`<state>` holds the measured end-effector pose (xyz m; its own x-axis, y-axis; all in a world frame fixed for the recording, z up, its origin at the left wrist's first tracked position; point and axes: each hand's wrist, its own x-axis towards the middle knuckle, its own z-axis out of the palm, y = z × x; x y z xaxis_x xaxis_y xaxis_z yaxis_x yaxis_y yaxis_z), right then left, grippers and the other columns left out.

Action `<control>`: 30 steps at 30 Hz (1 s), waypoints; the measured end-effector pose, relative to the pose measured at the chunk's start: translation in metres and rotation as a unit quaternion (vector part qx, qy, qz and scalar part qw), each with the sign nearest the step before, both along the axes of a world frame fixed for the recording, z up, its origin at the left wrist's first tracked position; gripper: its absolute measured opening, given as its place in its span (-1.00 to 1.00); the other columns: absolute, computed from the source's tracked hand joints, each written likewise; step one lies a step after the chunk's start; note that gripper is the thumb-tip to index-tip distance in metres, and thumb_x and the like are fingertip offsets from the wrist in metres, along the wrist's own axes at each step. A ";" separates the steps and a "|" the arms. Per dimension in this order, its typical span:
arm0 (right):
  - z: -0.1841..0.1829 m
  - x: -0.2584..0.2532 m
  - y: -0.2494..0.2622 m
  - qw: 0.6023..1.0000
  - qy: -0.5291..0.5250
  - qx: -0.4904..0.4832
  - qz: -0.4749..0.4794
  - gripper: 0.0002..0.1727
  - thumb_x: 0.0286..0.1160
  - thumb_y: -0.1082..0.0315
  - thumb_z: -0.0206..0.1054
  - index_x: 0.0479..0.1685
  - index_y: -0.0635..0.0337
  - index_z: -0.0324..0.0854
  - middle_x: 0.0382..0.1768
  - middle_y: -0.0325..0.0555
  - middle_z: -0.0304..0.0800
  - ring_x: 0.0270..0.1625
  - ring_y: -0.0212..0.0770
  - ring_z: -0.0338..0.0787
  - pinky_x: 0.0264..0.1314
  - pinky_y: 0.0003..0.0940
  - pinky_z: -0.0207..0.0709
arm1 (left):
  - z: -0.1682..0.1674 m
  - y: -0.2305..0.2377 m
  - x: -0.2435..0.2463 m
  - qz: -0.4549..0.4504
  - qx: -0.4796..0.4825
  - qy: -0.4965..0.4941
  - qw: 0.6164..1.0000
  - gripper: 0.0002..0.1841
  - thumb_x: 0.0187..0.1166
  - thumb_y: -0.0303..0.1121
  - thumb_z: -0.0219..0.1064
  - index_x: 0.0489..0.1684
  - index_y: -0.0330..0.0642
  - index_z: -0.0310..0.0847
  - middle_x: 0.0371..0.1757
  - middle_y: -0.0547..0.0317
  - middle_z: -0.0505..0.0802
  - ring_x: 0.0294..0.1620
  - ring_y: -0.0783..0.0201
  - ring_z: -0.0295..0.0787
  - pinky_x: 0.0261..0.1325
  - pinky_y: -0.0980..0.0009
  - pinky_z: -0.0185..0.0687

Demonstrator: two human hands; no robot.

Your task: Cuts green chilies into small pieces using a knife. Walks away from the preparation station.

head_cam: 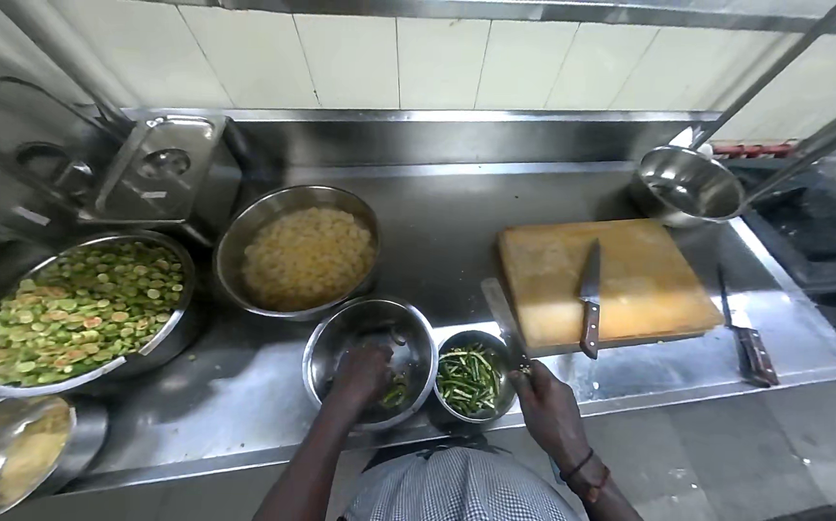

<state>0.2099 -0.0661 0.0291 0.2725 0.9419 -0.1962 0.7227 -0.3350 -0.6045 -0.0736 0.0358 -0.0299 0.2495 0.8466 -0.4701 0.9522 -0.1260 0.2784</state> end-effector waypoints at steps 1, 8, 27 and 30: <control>-0.001 0.001 -0.001 1.000 0.000 0.000 -0.002 -0.69 0.76 0.08 0.22 -0.16 0.14 0.65 -0.63 -0.18 0.58 -0.55 -0.15 0.64 -0.42 -0.08 0.53 | 0.003 -0.003 -0.001 0.012 -0.003 -0.011 1.000 -0.60 0.64 -0.17 0.37 0.38 -0.10 0.71 0.37 -0.06 0.78 0.43 -0.12 0.66 0.52 -0.18 0.47; -0.002 0.000 -0.001 1.000 -0.002 0.000 0.006 -0.70 0.77 0.10 0.21 -0.17 0.14 0.64 -0.63 -0.16 0.57 -0.55 -0.14 0.64 -0.41 -0.07 0.54 | 0.024 -0.002 -0.010 0.077 0.039 -0.042 0.995 -0.61 0.61 -0.24 0.42 0.38 -0.08 0.72 0.40 -0.09 0.76 0.48 -0.15 0.62 0.55 -0.16 0.45; -0.003 -0.003 -0.001 0.999 0.002 -0.018 0.031 -0.68 0.76 0.07 0.19 -0.13 0.13 0.66 -0.61 -0.17 0.58 -0.53 -0.13 0.65 -0.39 -0.05 0.55 | -0.005 -0.026 0.003 -0.047 -0.045 0.053 0.997 -0.72 0.64 -0.29 0.27 0.12 -0.16 0.81 0.27 -0.08 0.80 0.48 -0.10 0.60 0.58 -0.03 0.42; -0.007 -0.002 -0.002 1.000 0.000 -0.002 0.029 -0.69 0.75 0.09 0.20 -0.17 0.14 0.65 -0.63 -0.16 0.57 -0.55 -0.13 0.64 -0.42 -0.05 0.53 | -0.003 -0.026 0.000 -0.037 -0.047 0.055 0.997 -0.68 0.64 -0.22 0.27 0.16 -0.18 0.79 0.31 -0.11 0.77 0.49 -0.12 0.58 0.57 -0.05 0.43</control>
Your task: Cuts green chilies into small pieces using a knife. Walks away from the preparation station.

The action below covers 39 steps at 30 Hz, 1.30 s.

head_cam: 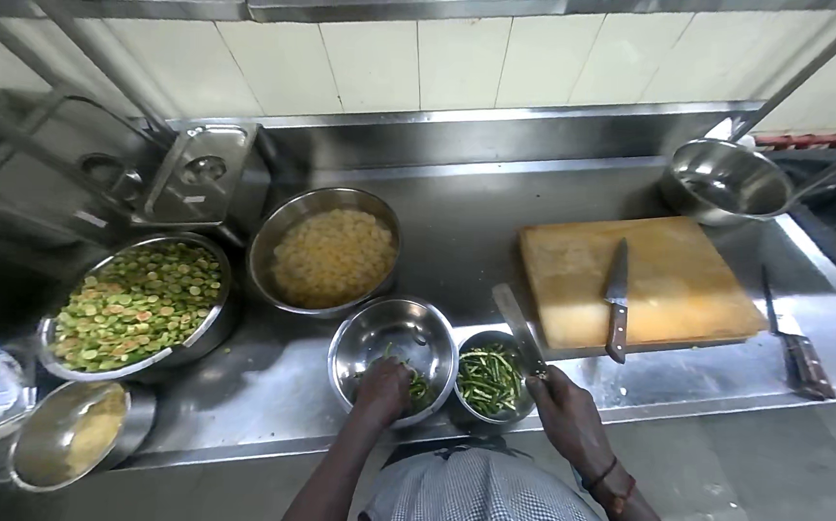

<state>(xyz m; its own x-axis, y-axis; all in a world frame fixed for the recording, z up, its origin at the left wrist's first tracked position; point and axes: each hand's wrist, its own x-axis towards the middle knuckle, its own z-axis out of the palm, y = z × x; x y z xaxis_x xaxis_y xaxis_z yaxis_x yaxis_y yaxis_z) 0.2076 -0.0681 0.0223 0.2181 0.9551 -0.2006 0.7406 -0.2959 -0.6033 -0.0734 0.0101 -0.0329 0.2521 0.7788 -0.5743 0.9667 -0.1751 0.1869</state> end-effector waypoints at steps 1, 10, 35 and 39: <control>-0.001 0.001 0.000 1.000 -0.001 0.003 0.000 -0.69 0.75 0.09 0.20 -0.17 0.13 0.65 -0.63 -0.17 0.56 -0.55 -0.14 0.63 -0.43 -0.06 0.53 | 0.000 0.000 0.000 -0.001 0.002 0.000 1.000 -0.68 0.61 -0.21 0.30 0.14 -0.19 0.80 0.30 -0.12 0.77 0.48 -0.13 0.58 0.57 -0.06 0.43; -0.001 -0.003 0.001 1.000 -0.007 -0.006 0.007 -0.68 0.76 0.07 0.19 -0.19 0.13 0.64 -0.64 -0.18 0.55 -0.56 -0.13 0.62 -0.43 -0.06 0.52 | 0.002 0.006 -0.003 0.058 0.034 -0.100 0.993 -0.76 0.61 -0.25 0.31 -0.06 -0.23 0.80 0.08 -0.08 0.81 0.26 -0.08 0.71 0.37 -0.10 0.56; -0.001 -0.007 -0.003 0.999 0.007 -0.031 0.031 -0.65 0.75 0.03 0.17 -0.06 0.12 0.68 -0.59 -0.17 0.61 -0.49 -0.13 0.69 -0.33 -0.06 0.58 | -0.008 0.036 0.029 0.112 0.077 -0.168 0.976 -0.75 0.64 -0.33 0.34 0.14 -0.23 0.75 0.18 -0.17 0.81 0.27 -0.14 0.74 0.41 -0.14 0.58; -0.002 -0.006 -0.003 0.998 0.018 -0.042 0.052 -0.64 0.74 0.03 0.15 -0.10 0.13 0.65 -0.59 -0.16 0.60 -0.48 -0.12 0.68 -0.32 -0.05 0.58 | 0.013 0.027 0.024 0.236 0.008 -0.396 0.887 -0.80 0.53 -0.42 0.50 0.03 -0.22 0.73 -0.10 0.00 0.86 -0.23 0.14 0.84 -0.06 0.13 0.81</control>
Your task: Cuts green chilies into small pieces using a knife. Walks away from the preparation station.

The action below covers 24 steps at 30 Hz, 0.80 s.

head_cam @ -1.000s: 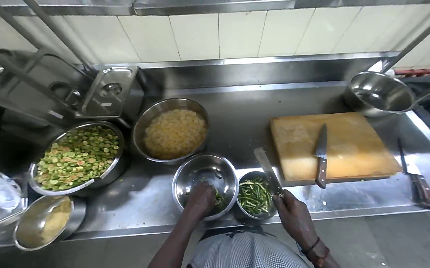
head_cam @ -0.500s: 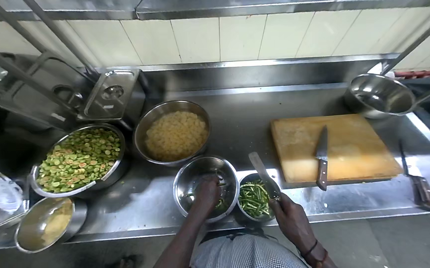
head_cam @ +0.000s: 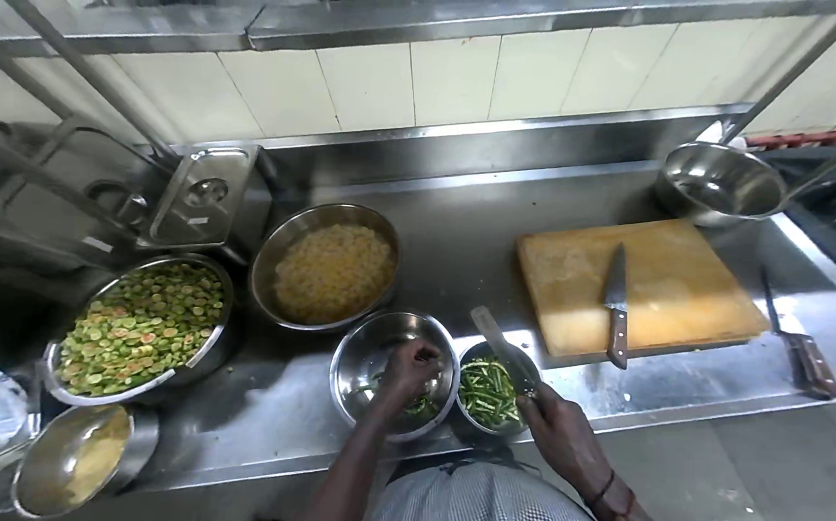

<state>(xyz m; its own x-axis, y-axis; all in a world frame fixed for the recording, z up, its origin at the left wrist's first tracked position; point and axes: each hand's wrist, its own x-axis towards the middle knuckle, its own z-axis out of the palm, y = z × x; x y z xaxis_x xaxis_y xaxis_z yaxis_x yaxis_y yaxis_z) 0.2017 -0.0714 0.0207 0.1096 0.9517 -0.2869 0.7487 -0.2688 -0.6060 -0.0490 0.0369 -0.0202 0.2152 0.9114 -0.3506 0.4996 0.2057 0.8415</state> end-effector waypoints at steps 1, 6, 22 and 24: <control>0.001 -0.001 0.001 1.000 0.003 -0.005 0.012 -0.63 0.73 0.02 0.14 -0.09 0.14 0.66 -0.58 -0.15 0.60 -0.47 -0.10 0.69 -0.31 -0.03 0.59 | 0.004 -0.001 0.001 0.014 -0.023 -0.064 0.998 -0.80 0.53 -0.47 0.50 0.04 -0.24 0.75 -0.10 0.03 0.87 -0.25 0.18 0.83 -0.09 0.22 0.82; 0.006 -0.008 0.003 0.996 0.009 -0.029 0.079 -0.55 0.76 -0.04 0.08 -0.08 0.19 0.64 -0.53 -0.08 0.62 -0.39 -0.03 0.72 -0.21 0.02 0.60 | 0.016 -0.012 0.007 0.074 -0.065 -0.267 0.959 -0.91 0.56 -0.56 0.41 -0.11 -0.34 0.79 -0.30 0.05 0.79 -0.45 0.31 0.61 -0.30 0.44 0.62; 0.011 -0.014 0.005 0.992 -0.026 -0.065 0.108 -0.54 0.77 -0.06 0.05 -0.03 0.15 0.63 -0.46 -0.04 0.67 -0.30 0.02 0.76 -0.15 0.04 0.61 | 0.023 -0.019 0.016 0.104 -0.080 -0.339 0.932 -0.94 0.57 -0.56 0.40 -0.31 -0.32 0.72 -0.37 0.06 0.76 -0.41 0.31 0.63 -0.23 0.45 0.64; 0.014 -0.015 0.005 0.991 -0.046 -0.065 0.110 -0.55 0.78 -0.04 0.04 0.00 0.17 0.64 -0.43 0.00 0.70 -0.26 0.06 0.79 -0.12 0.07 0.62 | 0.023 -0.019 0.017 0.105 -0.072 -0.334 0.934 -0.94 0.54 -0.57 0.42 -0.34 -0.31 0.73 -0.38 0.07 0.76 -0.43 0.32 0.60 -0.28 0.46 0.59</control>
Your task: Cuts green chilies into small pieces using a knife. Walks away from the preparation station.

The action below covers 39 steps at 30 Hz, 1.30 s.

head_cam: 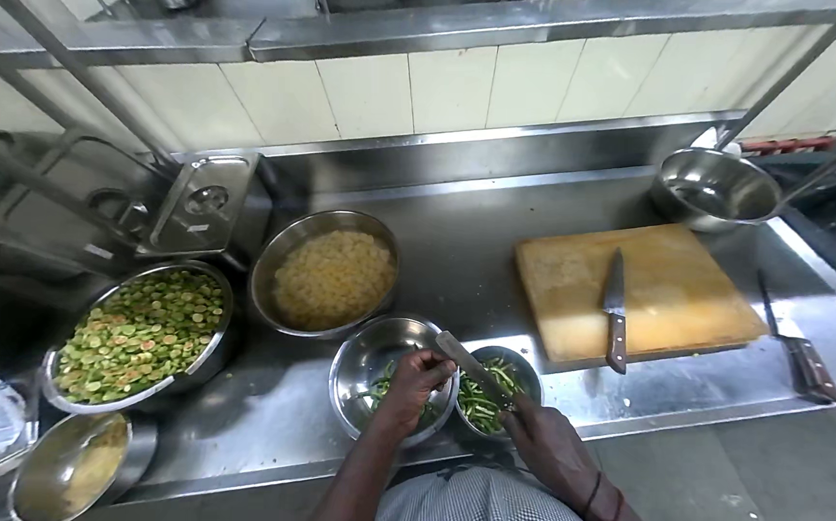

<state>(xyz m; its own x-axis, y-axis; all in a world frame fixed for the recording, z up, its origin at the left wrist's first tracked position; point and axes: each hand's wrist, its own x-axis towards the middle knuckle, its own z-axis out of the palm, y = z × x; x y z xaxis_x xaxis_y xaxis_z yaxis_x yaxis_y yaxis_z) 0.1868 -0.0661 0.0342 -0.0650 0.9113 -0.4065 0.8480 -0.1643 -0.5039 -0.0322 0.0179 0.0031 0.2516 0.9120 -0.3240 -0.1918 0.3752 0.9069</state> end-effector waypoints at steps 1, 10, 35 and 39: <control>0.001 -0.001 0.000 1.000 -0.011 0.004 0.001 -0.55 0.78 -0.03 0.04 0.01 0.18 0.64 -0.42 0.02 0.72 -0.24 0.08 0.81 -0.11 0.08 0.63 | 0.000 0.000 0.001 0.003 0.003 0.005 1.000 -0.94 0.53 -0.57 0.43 -0.35 -0.31 0.73 -0.40 0.08 0.75 -0.45 0.33 0.58 -0.30 0.47 0.57; 0.012 -0.008 0.005 0.999 -0.039 -0.007 0.016 -0.54 0.81 -0.01 0.02 0.14 0.19 0.62 -0.30 0.07 0.79 -0.12 0.12 0.85 0.00 0.10 0.65 | 0.003 -0.004 0.010 -0.008 -0.031 0.020 0.999 -0.90 0.43 -0.61 0.50 -0.45 -0.33 0.72 -0.46 0.11 0.73 -0.47 0.34 0.56 -0.30 0.46 0.57; 0.013 -0.010 0.009 0.999 -0.017 -0.038 -0.013 -0.57 0.83 0.01 0.02 0.13 0.19 0.60 -0.28 0.06 0.76 -0.10 0.10 0.83 0.04 0.08 0.64 | 0.008 -0.022 0.042 -0.001 -0.107 -0.038 0.993 -0.93 0.53 -0.61 0.42 -0.33 -0.47 0.71 -0.31 -0.11 0.87 -0.27 0.10 0.89 0.00 0.21 0.88; 0.017 -0.016 0.009 0.998 -0.047 -0.040 0.007 -0.54 0.84 0.00 -0.01 0.16 0.21 0.60 -0.21 0.11 0.79 -0.02 0.13 0.85 0.10 0.08 0.65 | 0.007 -0.026 0.044 -0.020 -0.120 -0.020 0.992 -0.90 0.51 -0.58 0.46 -0.36 -0.43 0.69 -0.37 -0.05 0.86 -0.33 0.16 0.86 -0.06 0.25 0.86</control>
<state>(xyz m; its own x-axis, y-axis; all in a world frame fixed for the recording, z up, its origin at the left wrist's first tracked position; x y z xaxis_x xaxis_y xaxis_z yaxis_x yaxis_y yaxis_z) 0.1711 -0.0568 0.0517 -0.0354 0.8750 -0.4827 0.8933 -0.1889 -0.4078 0.0118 -0.0077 0.0106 0.3025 0.7987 -0.5202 -0.2068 0.5878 0.7821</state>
